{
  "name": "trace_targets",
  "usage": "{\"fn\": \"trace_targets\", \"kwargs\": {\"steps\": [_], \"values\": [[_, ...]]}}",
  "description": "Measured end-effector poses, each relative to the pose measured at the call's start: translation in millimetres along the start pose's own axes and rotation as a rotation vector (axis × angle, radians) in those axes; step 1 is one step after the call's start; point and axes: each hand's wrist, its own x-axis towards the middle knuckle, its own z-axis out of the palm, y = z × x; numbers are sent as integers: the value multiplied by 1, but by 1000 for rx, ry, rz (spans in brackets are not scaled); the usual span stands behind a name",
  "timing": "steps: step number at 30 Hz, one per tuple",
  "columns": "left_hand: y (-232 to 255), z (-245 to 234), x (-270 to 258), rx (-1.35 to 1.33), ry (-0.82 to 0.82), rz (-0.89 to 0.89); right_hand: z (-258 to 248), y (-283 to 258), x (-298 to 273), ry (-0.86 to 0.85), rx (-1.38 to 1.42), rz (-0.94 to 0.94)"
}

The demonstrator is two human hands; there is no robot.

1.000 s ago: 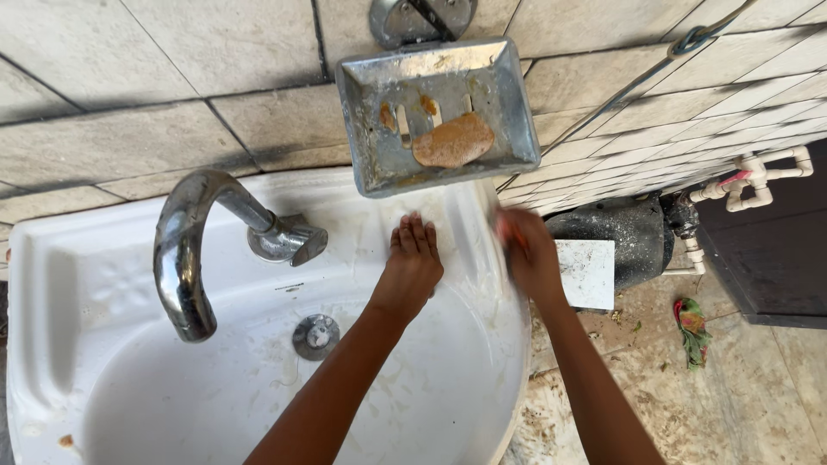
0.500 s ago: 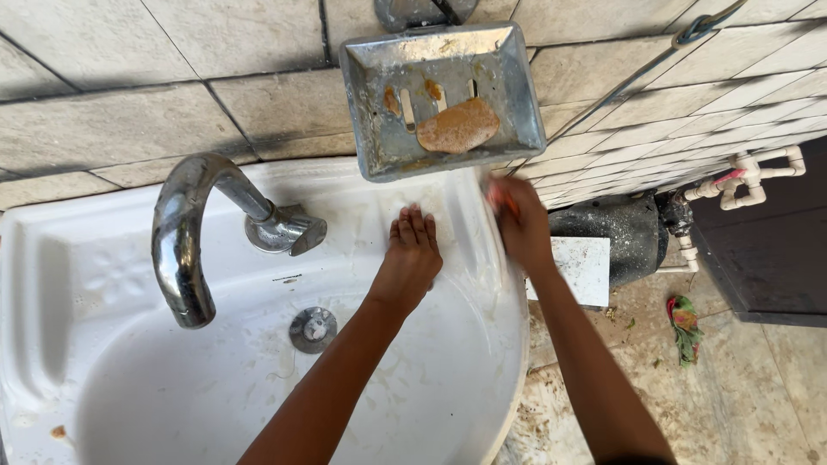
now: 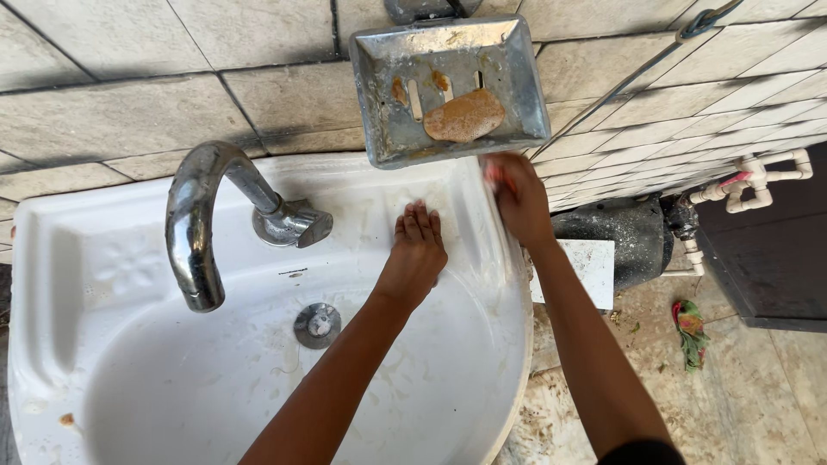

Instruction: The person scrubs a white ceramic sink with an orange cloth, focusing on the rim, basin, and around the faucet. The person repeatedly wipes the same areas without rinsing or changing the cloth.

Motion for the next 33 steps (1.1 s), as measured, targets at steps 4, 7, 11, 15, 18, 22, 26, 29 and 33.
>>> {"fn": "trace_targets", "kwargs": {"steps": [4,7,11,15,18,22,26,29,33], "values": [[0,-1,1,3,-11,3,-25,-34,-116,1,-83,-40],[0,-2,3,29,10,-5,-27,-23,-136,15,-178,-147],[2,1,3,15,24,-13,-3,26,-30,-10,-66,-76],[-1,1,0,33,35,-8,12,25,21,21,-131,95],[0,-2,2,8,-9,17,-10,-18,-55,22,-87,-135],[-4,-4,0,-18,90,-22,-24,-68,-127,61,-372,-191],[-10,-7,-1,-161,-16,6,-14,-70,-44,-12,-368,-255],[-10,-7,-13,-285,24,-21,-5,-72,-4,-47,-401,43],[-32,-1,-22,-286,189,-78,-22,-104,-59,-82,-588,-110]]}}
